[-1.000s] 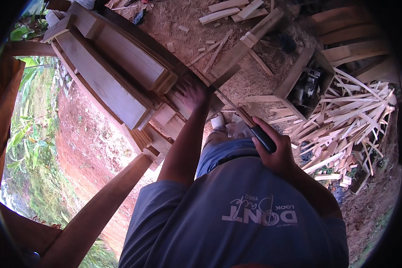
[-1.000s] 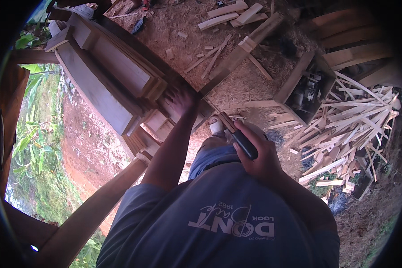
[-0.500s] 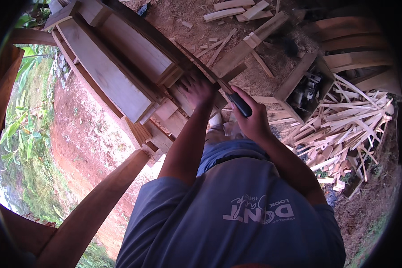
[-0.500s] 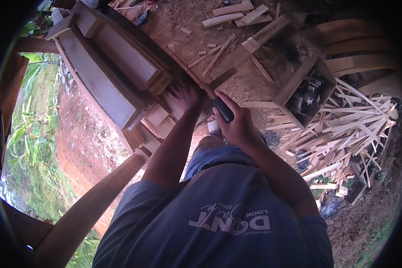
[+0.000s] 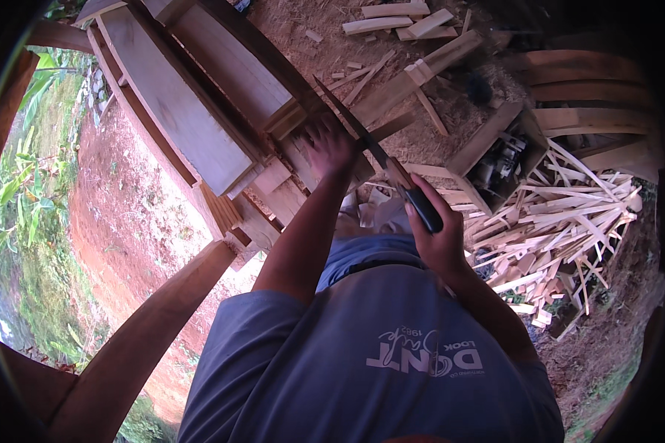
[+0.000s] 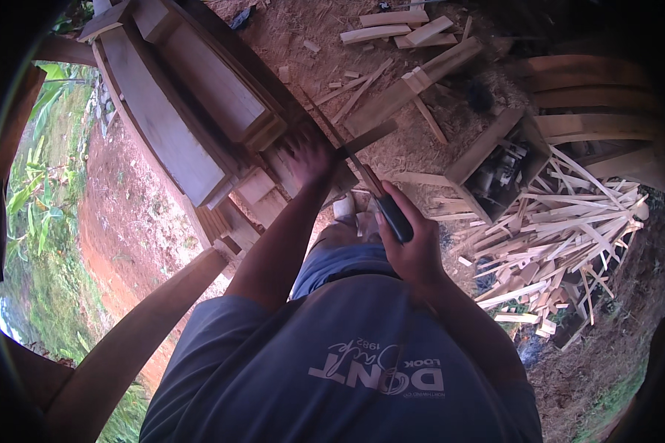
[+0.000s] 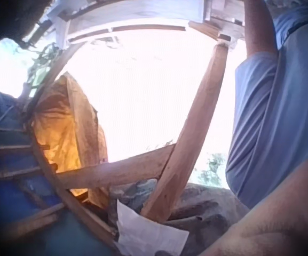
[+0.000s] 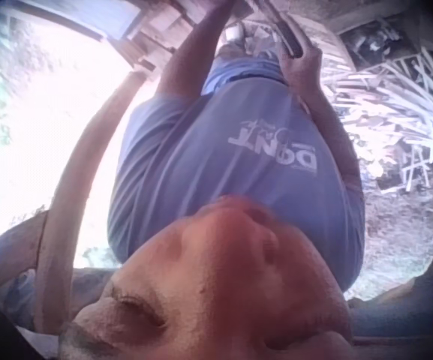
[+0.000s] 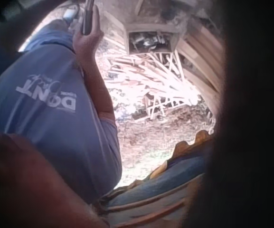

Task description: The person uses a hand saw to cut a wooden plank into smaller pieces on a workbench. They hold the wood steady with one hand while sawing with the other, then stack the cut pieces together.

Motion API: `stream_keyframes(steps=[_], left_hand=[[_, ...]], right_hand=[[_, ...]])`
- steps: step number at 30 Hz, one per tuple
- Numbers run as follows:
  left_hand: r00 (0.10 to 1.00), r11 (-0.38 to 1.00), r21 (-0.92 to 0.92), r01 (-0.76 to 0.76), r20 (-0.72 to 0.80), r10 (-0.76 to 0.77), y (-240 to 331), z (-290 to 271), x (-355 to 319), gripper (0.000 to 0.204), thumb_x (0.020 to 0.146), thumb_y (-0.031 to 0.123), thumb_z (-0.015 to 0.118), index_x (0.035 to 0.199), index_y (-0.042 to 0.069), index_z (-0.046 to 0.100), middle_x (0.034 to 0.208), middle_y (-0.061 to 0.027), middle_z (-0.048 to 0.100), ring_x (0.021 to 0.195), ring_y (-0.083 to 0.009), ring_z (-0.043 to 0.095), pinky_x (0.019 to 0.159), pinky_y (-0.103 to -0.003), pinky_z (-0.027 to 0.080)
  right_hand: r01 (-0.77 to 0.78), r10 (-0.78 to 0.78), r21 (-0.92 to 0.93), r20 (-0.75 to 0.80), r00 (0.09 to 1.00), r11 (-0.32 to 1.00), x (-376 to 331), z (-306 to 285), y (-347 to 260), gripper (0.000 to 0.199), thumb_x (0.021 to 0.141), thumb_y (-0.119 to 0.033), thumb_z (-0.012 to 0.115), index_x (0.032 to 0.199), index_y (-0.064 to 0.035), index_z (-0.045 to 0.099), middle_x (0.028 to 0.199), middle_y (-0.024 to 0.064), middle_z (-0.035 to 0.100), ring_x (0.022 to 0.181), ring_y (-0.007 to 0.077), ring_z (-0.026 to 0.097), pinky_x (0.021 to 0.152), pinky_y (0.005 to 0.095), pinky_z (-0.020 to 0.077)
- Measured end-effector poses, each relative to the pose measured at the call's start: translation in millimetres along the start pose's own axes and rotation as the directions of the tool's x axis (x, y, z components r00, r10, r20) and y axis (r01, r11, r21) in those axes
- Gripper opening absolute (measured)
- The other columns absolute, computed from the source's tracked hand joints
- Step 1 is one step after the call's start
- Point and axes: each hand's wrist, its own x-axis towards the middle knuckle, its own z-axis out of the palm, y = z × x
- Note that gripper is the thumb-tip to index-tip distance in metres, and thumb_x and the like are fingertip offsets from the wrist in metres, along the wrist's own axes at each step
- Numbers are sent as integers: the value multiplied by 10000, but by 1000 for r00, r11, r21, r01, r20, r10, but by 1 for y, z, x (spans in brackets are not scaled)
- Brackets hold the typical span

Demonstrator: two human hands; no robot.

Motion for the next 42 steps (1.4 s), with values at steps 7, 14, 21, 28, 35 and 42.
stream_keyframes(steps=[7, 14, 21, 28, 35, 42], left_hand=[[999, 999, 1, 43, -16, -42, 10, -18, 1, 710, 920, 328, 530, 1513, -40, 403, 1572, -240, 431, 1448, -393, 383, 1220, -565, 228], [990, 999, 37, 38, -137, -32, 0, 14, 5, 666, 906, 275, 527, 1490, -28, 421, 1534, -244, 456, 1427, -391, 398, 1211, -564, 240], [997, 998, 26, 49, -61, -47, 3, 0, 3, 883, 887, 529, 658, 1516, -26, 385, 1576, -258, 415, 1483, -403, 349, 1232, -585, 217], [999, 999, 37, 27, -24, -27, -4, 15, 1, 982, 881, 602, 665, 1559, -31, 342, 1617, -269, 372, 1508, -435, 323, 1254, -607, 172], [997, 998, -35, 49, -54, -50, 5, -8, 2, 684, 931, 311, 514, 1515, -29, 408, 1550, -244, 455, 1453, -407, 384, 1232, -581, 212], [988, 999, 31, 17, -155, -12, 3, 1, 3, 767, 886, 432, 663, 1462, -22, 440, 1516, -237, 473, 1435, -402, 392, 1202, -591, 246]], right_hand=[[90, -86, 70, -53, 995, 994, 71, 58, 37, 458, 966, -120, 703, 1404, -30, 607, 1017, 230, 760, 958, 351, 774, 788, 378, 592], [55, -54, 40, -41, 998, 998, 15, 21, 16, 501, 968, -93, 685, 1453, -39, 571, 1091, 239, 749, 996, 326, 770, 835, 378, 589], [-19, 20, -43, 27, 999, 999, -42, -31, -10, 506, 960, -63, 677, 1453, -21, 575, 1196, 236, 737, 1057, 292, 758, 888, 372, 577], [27, -28, 33, 9, 1000, 999, 5, 8, 17, 488, 969, -96, 680, 1443, -28, 585, 1115, 247, 746, 1009, 314, 769, 844, 377, 585], [111, -110, 55, -30, 994, 992, 55, 45, 36, 482, 967, -133, 703, 1427, -33, 598, 977, 222, 760, 890, 342, 777, 783, 373, 594], [20, -20, 3, 22, 1000, 1000, -21, -28, 1, 490, 958, -84, 683, 1436, -29, 593, 1091, 223, 754, 961, 266, 774, 827, 348, 585]])
